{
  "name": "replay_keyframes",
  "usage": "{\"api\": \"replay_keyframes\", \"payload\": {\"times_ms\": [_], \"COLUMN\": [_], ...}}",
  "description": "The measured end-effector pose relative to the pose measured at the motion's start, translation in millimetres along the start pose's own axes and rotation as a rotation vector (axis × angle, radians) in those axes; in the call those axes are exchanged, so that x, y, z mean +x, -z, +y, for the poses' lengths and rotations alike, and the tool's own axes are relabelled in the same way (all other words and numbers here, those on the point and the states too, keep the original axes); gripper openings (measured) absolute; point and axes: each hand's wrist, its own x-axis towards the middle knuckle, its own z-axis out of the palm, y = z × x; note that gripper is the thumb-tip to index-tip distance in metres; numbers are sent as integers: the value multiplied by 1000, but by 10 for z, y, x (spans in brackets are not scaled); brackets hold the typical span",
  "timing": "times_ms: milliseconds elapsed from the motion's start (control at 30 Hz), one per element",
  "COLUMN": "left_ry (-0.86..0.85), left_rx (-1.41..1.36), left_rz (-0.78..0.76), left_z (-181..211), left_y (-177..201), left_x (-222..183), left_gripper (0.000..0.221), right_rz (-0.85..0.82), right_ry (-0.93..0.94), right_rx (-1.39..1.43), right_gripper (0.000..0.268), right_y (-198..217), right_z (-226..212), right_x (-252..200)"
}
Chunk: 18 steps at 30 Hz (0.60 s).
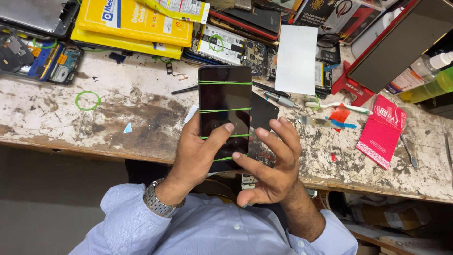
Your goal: The person applies adhesive to the edges of a purple smartphone back cover and attaches it to the phone chassis. They then secure the assembly by wrapping multiple green rubber bands around the device to hold the parts together while the adhesive sets.
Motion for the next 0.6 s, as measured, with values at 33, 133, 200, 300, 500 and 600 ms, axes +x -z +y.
{"api": "replay_keyframes", "payload": {"times_ms": [33, 133, 200, 300, 500, 600], "left_ry": [-27, 14, -7, 46, 105, 100], "left_rx": [88, 83, -28, -243, -266, -268], "left_rz": [25, 31, -1, -41, -16, -12], "left_z": [-13, -29, -22, 1, -8, -32], "left_y": [0, 6, 14, 24, 62, 71], "left_x": [1, -20, -23, -20, -43, -42], "left_gripper": [29, 29, 32, 37, 41, 41], "right_rz": [-1, -6, -21, -55, -65, -142], "right_ry": [0, -32, -69, -116, 2, 8], "right_rx": [0, -28, -52, -72, -21, -33], "right_gripper": [77, 79, 79, 77, 75, 73], "right_y": [-4, 10, 24, 33, 32, 35], "right_z": [0, -5, -8, -22, -16, -28], "right_x": [-8, -26, -22, -2, 37, 42]}}
